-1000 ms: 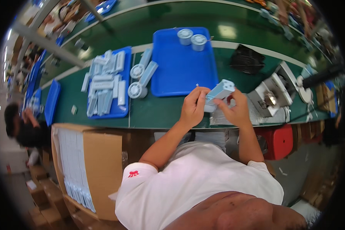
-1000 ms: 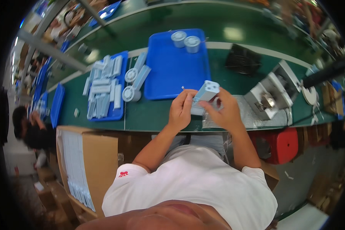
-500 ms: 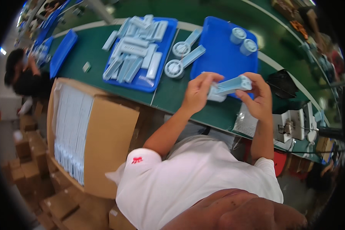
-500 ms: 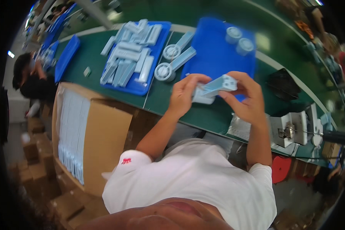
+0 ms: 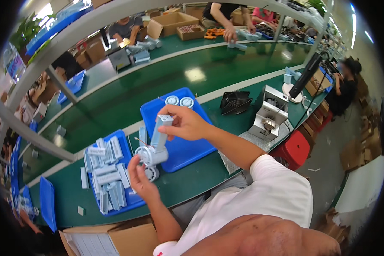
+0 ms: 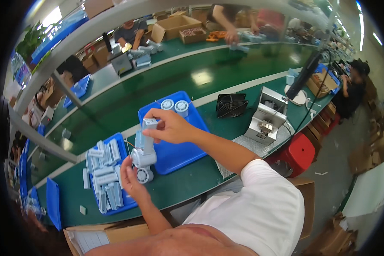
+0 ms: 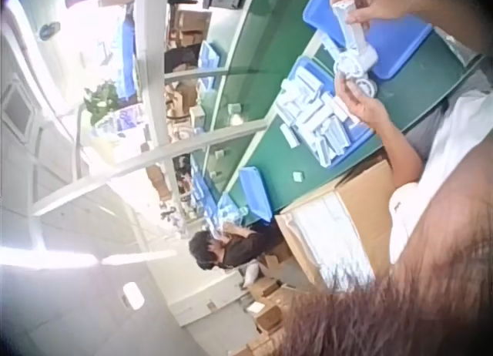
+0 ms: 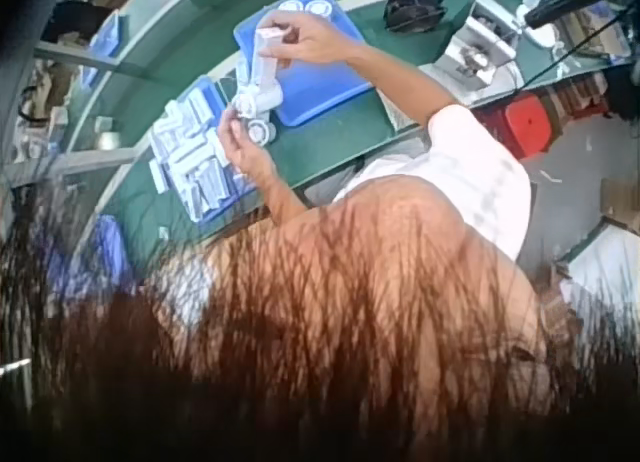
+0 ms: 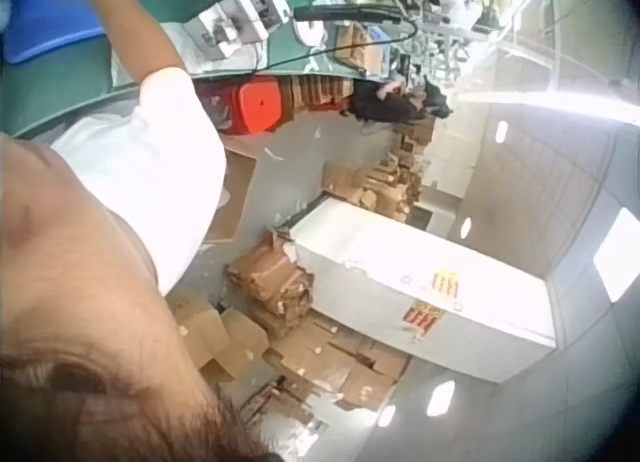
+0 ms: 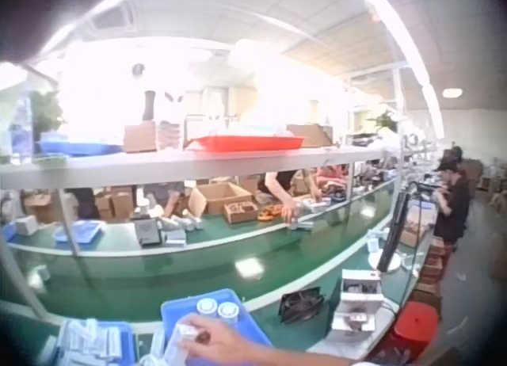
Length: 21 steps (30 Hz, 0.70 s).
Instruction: The person assembles small electronic components on a green workbench. They pick up a light blue plastic housing and a white circular fan, insert the fan into the housing, and use a black handheld tool to secure the assembly. The person repeats this process for multiple units, placing the finished assemblies into a blue tray.
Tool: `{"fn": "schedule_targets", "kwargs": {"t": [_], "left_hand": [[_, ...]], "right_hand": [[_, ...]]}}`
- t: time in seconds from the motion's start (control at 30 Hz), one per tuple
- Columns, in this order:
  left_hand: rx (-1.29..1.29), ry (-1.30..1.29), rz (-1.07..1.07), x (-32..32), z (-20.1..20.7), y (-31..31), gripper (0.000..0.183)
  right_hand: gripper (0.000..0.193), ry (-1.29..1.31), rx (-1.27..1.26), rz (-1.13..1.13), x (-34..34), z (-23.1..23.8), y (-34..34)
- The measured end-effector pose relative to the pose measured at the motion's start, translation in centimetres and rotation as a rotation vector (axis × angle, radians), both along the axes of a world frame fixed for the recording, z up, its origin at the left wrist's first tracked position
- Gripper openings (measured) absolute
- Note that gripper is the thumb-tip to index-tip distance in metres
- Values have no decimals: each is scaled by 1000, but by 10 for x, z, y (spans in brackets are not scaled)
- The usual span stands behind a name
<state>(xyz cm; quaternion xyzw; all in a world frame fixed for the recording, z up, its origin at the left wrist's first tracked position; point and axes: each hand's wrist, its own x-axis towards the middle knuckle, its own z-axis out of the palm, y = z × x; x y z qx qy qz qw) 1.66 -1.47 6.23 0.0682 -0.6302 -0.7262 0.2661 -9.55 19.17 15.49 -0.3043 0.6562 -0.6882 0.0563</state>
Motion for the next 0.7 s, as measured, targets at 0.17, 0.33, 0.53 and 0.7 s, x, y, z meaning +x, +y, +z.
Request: {"fn": "schedule_targets", "kwargs": {"t": [0.17,0.33,0.53,0.7], "left_hand": [[-671,-141,475,1,-10,-55,30],[-1000,-366,537,6,-36,-90,36],[-1111,-340,480,4,-59,-98,36],[-1091,-253,355,-10,-75,-99,35]], "right_hand": [[27,-69,-207,-120,-58,-18,-34],[34,-92,-111,-296,-125,-56,-88],[42,-199,181,-296,-161,-99,-133],[39,129,443,-312,-232,-172,-141]]}}
